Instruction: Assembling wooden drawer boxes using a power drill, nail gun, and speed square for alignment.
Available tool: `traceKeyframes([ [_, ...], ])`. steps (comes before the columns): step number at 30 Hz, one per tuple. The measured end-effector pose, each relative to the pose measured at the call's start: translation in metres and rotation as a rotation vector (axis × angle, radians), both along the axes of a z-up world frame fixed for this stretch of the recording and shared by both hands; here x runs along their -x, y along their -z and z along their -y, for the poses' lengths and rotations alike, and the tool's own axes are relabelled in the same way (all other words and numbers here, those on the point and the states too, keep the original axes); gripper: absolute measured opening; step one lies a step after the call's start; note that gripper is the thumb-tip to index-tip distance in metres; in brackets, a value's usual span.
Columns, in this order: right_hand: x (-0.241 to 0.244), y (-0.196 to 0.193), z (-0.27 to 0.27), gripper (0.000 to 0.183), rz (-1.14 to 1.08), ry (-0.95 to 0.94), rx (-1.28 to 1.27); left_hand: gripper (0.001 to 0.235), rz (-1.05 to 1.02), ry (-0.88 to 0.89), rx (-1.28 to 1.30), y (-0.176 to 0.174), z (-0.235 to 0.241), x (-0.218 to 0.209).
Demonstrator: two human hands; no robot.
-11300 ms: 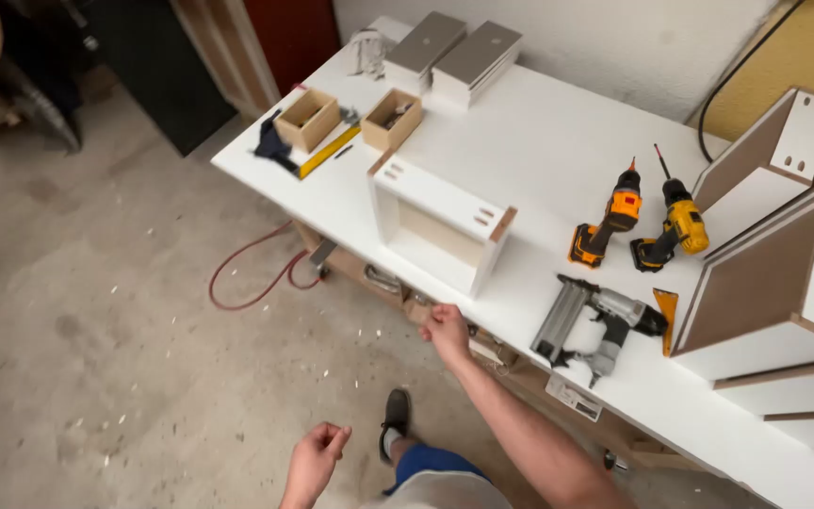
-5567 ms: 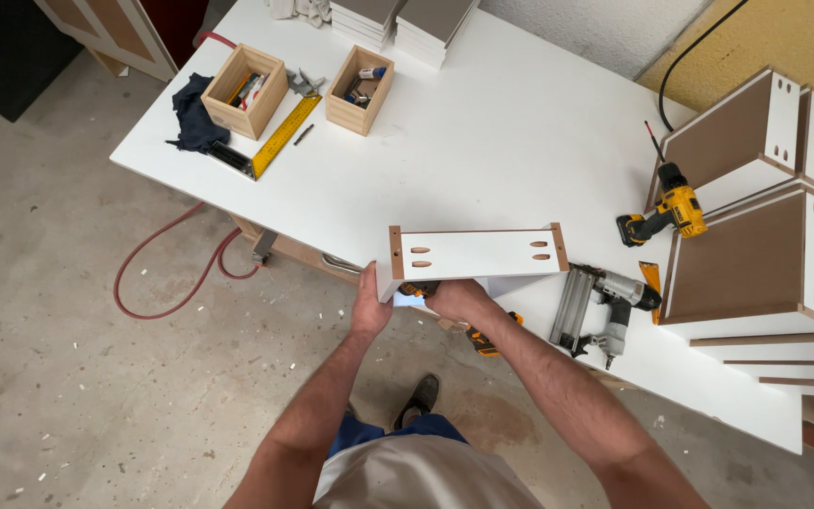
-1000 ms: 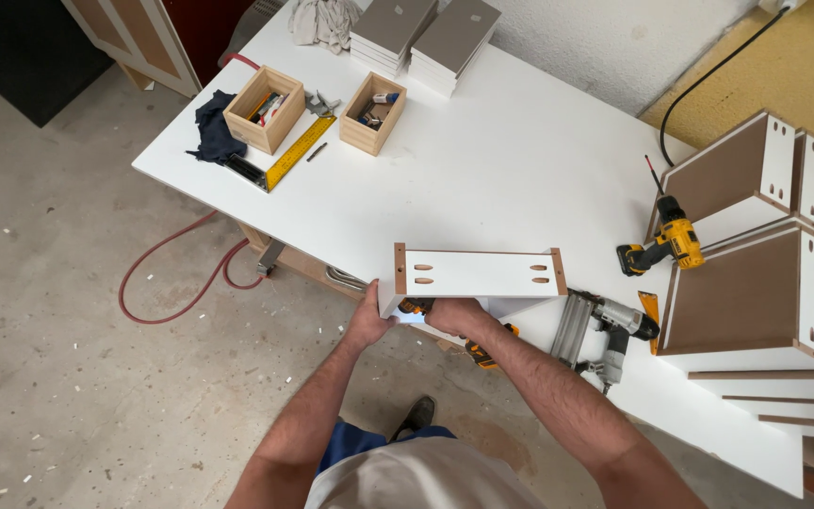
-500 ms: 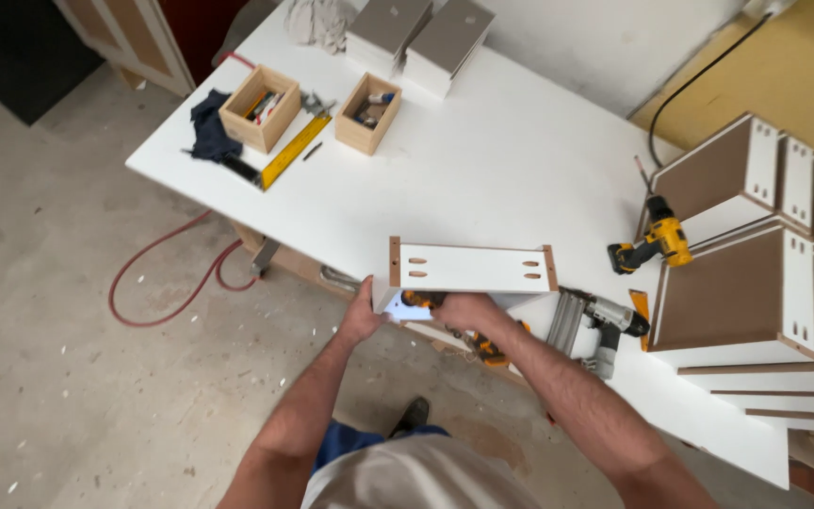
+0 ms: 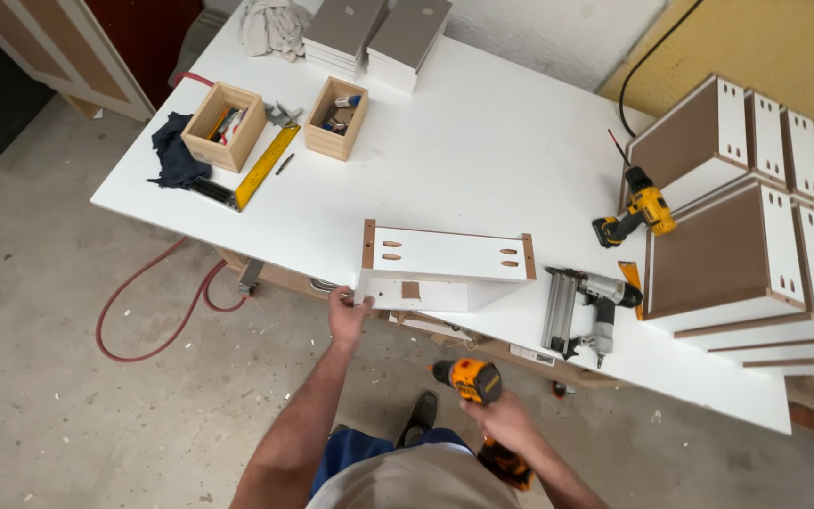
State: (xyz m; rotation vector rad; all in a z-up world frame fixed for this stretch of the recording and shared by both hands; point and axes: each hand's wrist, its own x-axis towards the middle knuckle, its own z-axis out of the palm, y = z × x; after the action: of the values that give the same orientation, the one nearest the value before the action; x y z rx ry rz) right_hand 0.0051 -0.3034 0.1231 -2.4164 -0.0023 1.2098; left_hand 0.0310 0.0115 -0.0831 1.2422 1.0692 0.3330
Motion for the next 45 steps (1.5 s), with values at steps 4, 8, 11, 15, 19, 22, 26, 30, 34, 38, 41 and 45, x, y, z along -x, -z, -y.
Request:
traceKeyframes([
  [4, 0.026, 0.006, 0.024, 0.044, 0.038, 0.086, 0.133, 0.054, 0.335, -0.235, 0.238, 0.040, 0.002, -0.001],
  [8, 0.049, 0.029, 0.052, 0.027, 0.034, 0.322, -0.064, 0.024, 0.118, 0.112, -0.081, 0.004, 0.019, 0.021],
  [11, 0.044, 0.023, 0.056, 0.035, 0.047, 0.345, -0.083, 0.047, -0.154, 0.621, -0.490, -0.034, 0.023, 0.016],
  [15, 0.039, 0.023, 0.066, 0.029, 0.083, 0.322, -0.077, 0.104, -0.330, 1.131, -0.590, -0.032, 0.011, 0.005],
  [19, 0.028, 0.021, 0.070, 0.032, -0.021, 0.407, -0.115, 0.041, -0.354, 1.346, -0.301, -0.063, 0.030, 0.007],
  [22, 0.020, 0.034, 0.083, 0.026, -0.037, 0.424, -0.110, 0.026, -0.108, 0.999, -0.916, 0.001, 0.035, -0.017],
  [26, 0.002, 0.027, 0.089, 0.026, -0.076, 0.326, -0.068, 0.040, -0.129, 0.572, -1.236, -0.001, 0.055, -0.057],
  [30, -0.010, 0.048, 0.106, 0.028, 0.008, 0.154, 0.001, 0.065, -0.377, 0.323, -1.110, -0.002, 0.078, -0.076],
  [34, -0.024, 0.038, 0.111, 0.029, -0.058, 0.213, -0.044, 0.038, -0.405, 0.143, -0.902, 0.005, 0.079, -0.088],
  [38, -0.036, 0.037, 0.120, 0.025, -0.082, 0.260, -0.081, 0.012, -0.299, 0.246, -0.595, 0.003, 0.066, -0.081],
  [41, -0.042, 0.040, 0.127, 0.024, -0.065, 0.260, -0.091, 0.008, -0.145, 0.238, -0.245, -0.008, 0.075, -0.081],
  [45, -0.047, 0.037, 0.133, 0.024, -0.056, 0.339, -0.137, 0.015, -0.006, 0.476, -0.013, -0.024, 0.092, -0.089],
])
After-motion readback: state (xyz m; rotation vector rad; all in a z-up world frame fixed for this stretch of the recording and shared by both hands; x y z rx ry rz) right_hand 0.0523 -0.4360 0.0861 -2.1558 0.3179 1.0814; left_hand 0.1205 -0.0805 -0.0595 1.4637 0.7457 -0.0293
